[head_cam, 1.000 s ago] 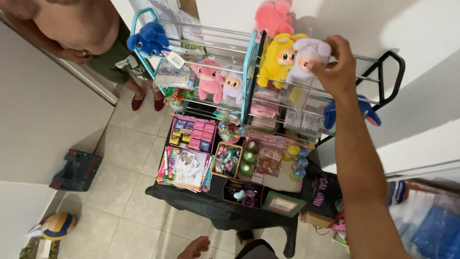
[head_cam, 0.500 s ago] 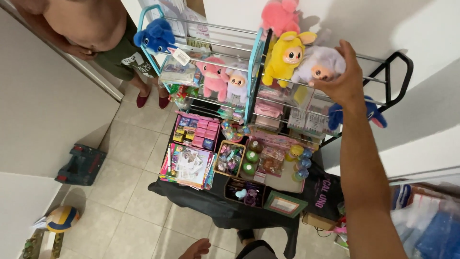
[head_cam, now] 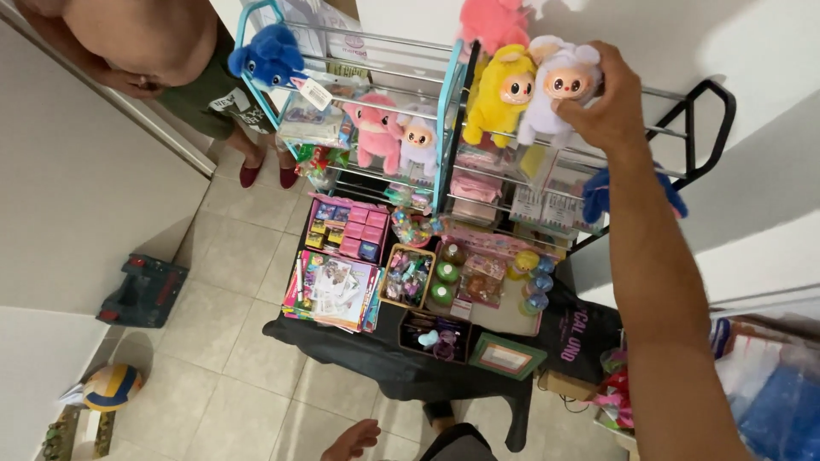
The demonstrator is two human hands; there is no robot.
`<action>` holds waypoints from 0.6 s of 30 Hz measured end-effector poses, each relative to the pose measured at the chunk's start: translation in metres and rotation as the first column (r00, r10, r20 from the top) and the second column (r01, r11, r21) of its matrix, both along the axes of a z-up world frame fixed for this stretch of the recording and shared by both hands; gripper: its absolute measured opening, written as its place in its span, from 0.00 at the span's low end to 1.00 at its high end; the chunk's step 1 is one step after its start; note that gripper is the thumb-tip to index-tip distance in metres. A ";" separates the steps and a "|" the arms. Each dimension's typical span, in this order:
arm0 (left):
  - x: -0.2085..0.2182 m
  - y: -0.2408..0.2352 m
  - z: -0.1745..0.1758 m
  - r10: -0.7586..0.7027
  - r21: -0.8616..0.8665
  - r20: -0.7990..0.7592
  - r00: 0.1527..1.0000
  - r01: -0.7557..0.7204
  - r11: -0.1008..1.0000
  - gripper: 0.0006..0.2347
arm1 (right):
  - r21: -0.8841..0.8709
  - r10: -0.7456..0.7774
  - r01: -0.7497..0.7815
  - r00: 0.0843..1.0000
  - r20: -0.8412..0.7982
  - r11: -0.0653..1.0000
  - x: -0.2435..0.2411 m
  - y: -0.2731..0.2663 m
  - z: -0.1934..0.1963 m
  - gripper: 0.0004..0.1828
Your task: Organizing plush keychains by picking them up from a table and hanging them on a display rack.
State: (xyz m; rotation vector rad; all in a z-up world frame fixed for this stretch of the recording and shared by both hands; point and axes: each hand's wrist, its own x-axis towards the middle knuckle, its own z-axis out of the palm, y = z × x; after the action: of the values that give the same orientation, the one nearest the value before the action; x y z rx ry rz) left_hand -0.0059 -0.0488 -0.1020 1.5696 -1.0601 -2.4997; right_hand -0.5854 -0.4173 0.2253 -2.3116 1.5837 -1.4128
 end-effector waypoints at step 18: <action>0.021 0.003 -0.048 0.034 0.121 -0.080 0.996 -0.024 0.992 0.41 | 0.224 0.018 -0.122 0.909 0.417 0.967 0.007 0.030 -0.041 0.61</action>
State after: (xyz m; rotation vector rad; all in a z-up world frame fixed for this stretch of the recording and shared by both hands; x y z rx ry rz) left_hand 0.0155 -0.0463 -0.1499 1.4837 -0.8867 -2.6283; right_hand -0.5783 -0.3873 0.1844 -1.7666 1.4352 -1.4674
